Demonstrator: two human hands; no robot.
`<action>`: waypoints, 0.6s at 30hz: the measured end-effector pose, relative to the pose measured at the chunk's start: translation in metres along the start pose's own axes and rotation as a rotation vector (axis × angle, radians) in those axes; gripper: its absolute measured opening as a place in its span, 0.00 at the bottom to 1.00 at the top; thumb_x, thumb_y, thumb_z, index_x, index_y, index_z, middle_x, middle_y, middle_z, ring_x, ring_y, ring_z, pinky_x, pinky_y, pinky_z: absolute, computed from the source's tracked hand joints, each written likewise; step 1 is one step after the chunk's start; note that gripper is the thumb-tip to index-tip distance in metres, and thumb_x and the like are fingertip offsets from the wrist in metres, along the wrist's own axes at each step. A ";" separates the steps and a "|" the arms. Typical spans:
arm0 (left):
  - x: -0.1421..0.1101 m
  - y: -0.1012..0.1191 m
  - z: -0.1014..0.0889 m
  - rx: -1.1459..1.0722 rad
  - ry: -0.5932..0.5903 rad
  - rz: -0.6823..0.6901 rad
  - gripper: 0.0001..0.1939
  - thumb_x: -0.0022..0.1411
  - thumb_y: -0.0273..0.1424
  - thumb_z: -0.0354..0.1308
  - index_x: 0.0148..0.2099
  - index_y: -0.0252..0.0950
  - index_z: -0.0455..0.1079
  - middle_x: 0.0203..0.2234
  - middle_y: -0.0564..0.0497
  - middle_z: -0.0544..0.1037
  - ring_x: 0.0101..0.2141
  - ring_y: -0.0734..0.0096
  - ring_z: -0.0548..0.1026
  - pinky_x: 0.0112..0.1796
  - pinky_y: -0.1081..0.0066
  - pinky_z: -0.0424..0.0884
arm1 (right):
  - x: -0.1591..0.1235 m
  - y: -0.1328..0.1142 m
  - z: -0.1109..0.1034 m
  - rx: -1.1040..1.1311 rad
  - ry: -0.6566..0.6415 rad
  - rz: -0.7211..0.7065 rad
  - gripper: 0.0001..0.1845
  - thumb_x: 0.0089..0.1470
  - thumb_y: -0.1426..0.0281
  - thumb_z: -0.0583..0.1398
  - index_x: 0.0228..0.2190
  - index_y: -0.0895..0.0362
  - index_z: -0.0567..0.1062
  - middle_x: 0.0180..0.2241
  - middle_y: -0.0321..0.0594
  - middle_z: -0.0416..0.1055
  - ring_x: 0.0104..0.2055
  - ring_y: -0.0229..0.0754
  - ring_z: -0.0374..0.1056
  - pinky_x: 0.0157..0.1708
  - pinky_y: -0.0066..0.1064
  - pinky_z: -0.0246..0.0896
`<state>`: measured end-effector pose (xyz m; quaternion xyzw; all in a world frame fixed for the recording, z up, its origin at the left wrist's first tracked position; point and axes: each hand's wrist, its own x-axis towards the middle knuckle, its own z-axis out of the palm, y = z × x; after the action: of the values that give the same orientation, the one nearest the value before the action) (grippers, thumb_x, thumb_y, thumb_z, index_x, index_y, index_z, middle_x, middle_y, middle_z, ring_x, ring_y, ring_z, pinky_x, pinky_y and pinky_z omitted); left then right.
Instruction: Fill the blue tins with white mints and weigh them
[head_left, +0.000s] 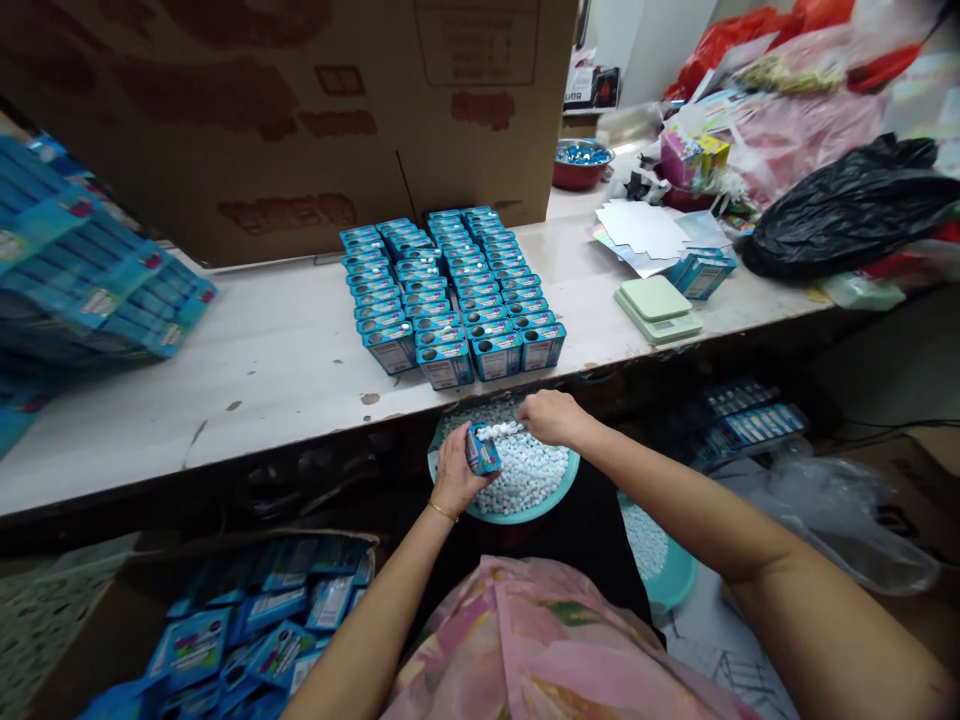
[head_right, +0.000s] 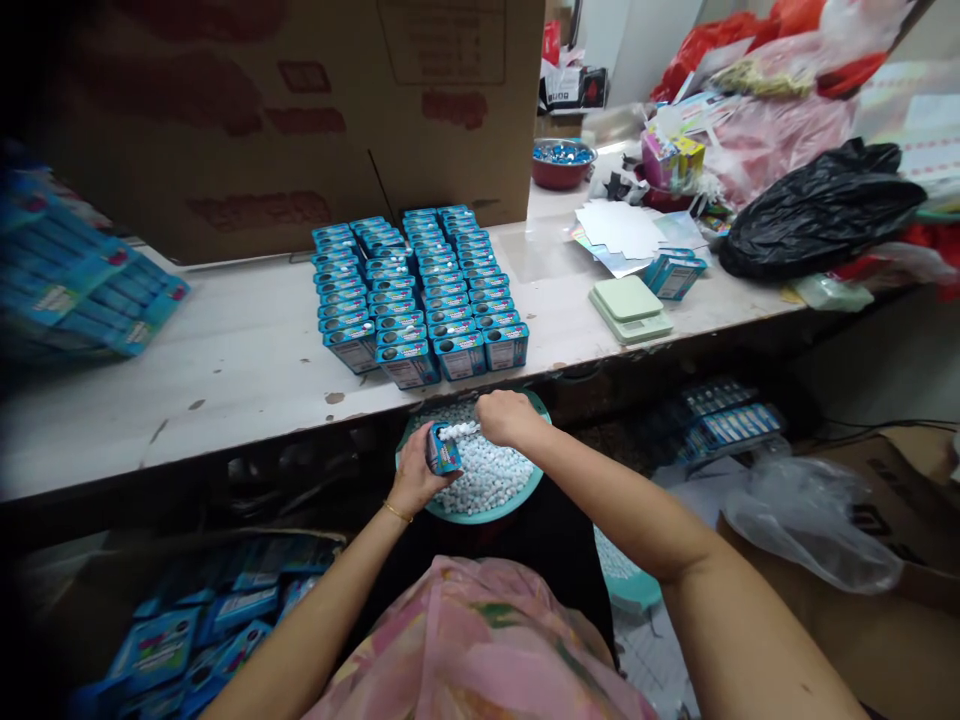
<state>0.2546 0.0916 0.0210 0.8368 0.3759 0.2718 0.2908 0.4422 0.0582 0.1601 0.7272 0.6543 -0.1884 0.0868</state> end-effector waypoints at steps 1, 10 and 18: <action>-0.001 0.001 0.000 0.005 0.002 -0.004 0.45 0.36 0.38 0.64 0.55 0.37 0.49 0.47 0.42 0.61 0.49 0.52 0.60 0.49 0.55 0.55 | 0.000 -0.006 -0.005 -0.039 -0.007 -0.006 0.15 0.47 0.72 0.51 0.35 0.57 0.74 0.37 0.48 0.71 0.39 0.46 0.67 0.35 0.32 0.59; -0.002 0.000 0.001 -0.064 0.025 -0.026 0.45 0.35 0.38 0.64 0.55 0.35 0.49 0.48 0.41 0.61 0.49 0.53 0.60 0.49 0.54 0.55 | -0.005 -0.016 -0.021 -0.142 0.039 -0.068 0.16 0.47 0.74 0.50 0.36 0.59 0.72 0.34 0.50 0.71 0.38 0.48 0.68 0.34 0.35 0.60; -0.011 -0.007 -0.014 -0.517 0.069 -0.411 0.41 0.36 0.38 0.64 0.52 0.38 0.51 0.44 0.46 0.65 0.45 0.60 0.67 0.45 0.60 0.61 | -0.035 0.067 0.069 -0.040 -0.088 0.174 0.16 0.52 0.72 0.47 0.36 0.52 0.73 0.36 0.45 0.71 0.39 0.46 0.67 0.35 0.32 0.57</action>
<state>0.2360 0.0906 0.0232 0.6322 0.4651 0.3219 0.5295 0.4947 -0.0087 0.1022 0.7705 0.5879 -0.1988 0.1458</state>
